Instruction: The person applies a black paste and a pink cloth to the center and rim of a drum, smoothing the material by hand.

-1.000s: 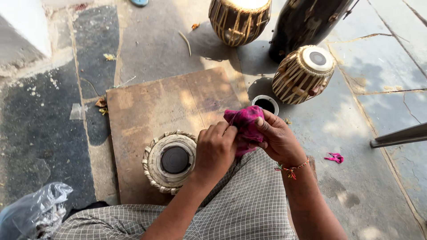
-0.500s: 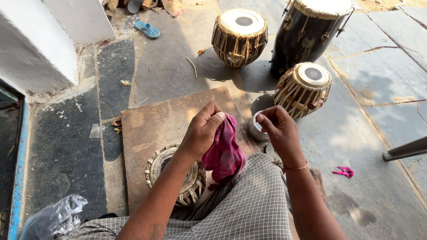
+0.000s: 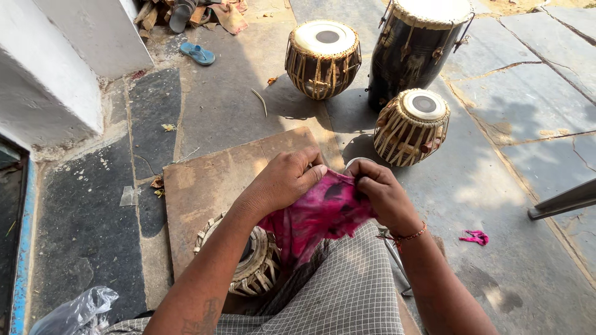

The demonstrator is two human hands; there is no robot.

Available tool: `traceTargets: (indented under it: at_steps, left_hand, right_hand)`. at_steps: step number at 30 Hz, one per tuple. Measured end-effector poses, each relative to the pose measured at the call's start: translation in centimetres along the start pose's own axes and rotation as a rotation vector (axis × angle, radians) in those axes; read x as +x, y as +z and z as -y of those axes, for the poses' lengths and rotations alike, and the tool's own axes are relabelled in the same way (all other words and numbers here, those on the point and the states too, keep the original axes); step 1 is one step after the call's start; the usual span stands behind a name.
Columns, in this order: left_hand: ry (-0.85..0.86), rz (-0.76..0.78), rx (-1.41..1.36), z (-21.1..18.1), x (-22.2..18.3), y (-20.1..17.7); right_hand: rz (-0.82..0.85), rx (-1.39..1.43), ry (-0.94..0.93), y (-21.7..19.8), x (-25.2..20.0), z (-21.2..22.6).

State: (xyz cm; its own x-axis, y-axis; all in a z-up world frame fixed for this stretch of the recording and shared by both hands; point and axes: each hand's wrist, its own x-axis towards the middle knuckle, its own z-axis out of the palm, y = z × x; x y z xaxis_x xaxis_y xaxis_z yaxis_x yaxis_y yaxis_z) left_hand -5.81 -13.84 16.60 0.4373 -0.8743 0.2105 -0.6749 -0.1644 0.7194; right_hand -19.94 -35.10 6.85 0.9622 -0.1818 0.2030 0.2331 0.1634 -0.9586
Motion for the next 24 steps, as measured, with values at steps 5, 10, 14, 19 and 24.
traceTargets:
  at_steps: [5, 10, 14, 19, 24]
  left_hand:
    - [0.012, 0.01, 0.06, -0.2, 0.8, -0.2]
    - [-0.005, 0.113, -0.077, 1.0, 0.7, -0.1]
    - [0.003, 0.154, -0.105, 3.1, -0.2, -0.7]
    - [-0.075, 0.091, -0.147, 3.6, -0.2, -0.2]
    - [0.005, 0.148, -0.195, 2.1, 1.1, 1.0]
  right_hand:
    - [0.146, 0.107, 0.251, 1.7, -1.0, 2.3]
    - [0.157, 0.091, 0.171, -0.9, -2.3, 2.4]
    - [0.056, 0.147, 0.095, -4.2, -3.2, 2.0]
    - [0.275, -0.305, 0.215, -4.7, -3.0, 2.7]
    - [0.2, -0.791, -0.145, 0.3, -1.3, 4.7]
